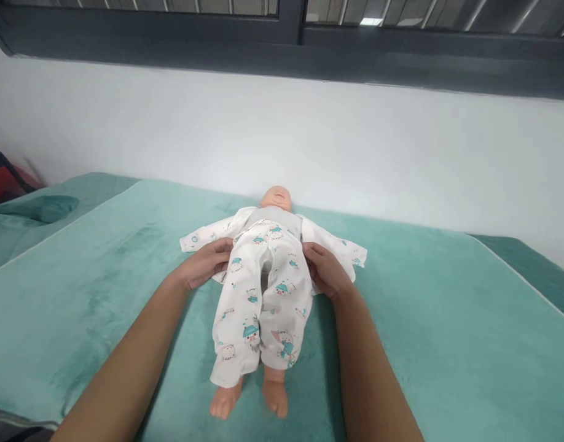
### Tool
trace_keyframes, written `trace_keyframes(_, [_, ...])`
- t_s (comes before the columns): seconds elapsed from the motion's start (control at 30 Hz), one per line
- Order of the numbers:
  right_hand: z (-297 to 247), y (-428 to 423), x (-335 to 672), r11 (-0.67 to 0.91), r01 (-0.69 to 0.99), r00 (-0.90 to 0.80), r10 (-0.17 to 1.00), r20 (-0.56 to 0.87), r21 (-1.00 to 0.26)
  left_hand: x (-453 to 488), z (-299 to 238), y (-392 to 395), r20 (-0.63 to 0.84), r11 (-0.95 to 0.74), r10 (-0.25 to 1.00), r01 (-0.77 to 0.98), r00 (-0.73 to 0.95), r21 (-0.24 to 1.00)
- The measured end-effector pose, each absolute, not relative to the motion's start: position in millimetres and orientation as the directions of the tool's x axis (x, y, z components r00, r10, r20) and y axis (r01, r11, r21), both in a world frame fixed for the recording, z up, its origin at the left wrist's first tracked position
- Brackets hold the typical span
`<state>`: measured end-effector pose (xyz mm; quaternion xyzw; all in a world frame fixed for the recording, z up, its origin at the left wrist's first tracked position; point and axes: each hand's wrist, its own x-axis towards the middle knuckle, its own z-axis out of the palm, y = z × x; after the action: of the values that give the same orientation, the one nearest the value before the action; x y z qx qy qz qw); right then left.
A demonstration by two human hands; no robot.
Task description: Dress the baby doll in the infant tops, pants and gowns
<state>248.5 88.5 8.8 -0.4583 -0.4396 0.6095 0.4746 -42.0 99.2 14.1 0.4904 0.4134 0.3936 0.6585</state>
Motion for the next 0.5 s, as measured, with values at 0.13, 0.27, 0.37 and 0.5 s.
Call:
trace_keyframes(0.13, [9.9,88.9,249.6,-0.184,-0.166,-0.171,0.973,-0.156,-0.969,-44.3,16.6,94.5,-0.166,0.219,0.911,-0.102,0.377,0.97])
trace_keyframes(0.27, [11.7,88.5,249.7,-0.185,-0.188,-0.214,0.966,-0.144,-0.964,-45.0,16.5,94.1,-0.159,0.208,0.9,-0.079,0.406,0.975])
trace_keyframes(0.37, [11.0,88.7,250.4,-0.215,-0.165,-0.218,0.96,-0.177,-0.963,-44.6,14.7,95.7,-0.167,0.2,0.887,-0.034,0.431,0.979])
trace_keyframes(0.5, [8.7,89.4,252.5,-0.21,-0.049,-0.204,0.959,-0.196,-0.976,-43.7,16.6,96.3,-0.202,0.185,0.862,0.084,0.465,0.979])
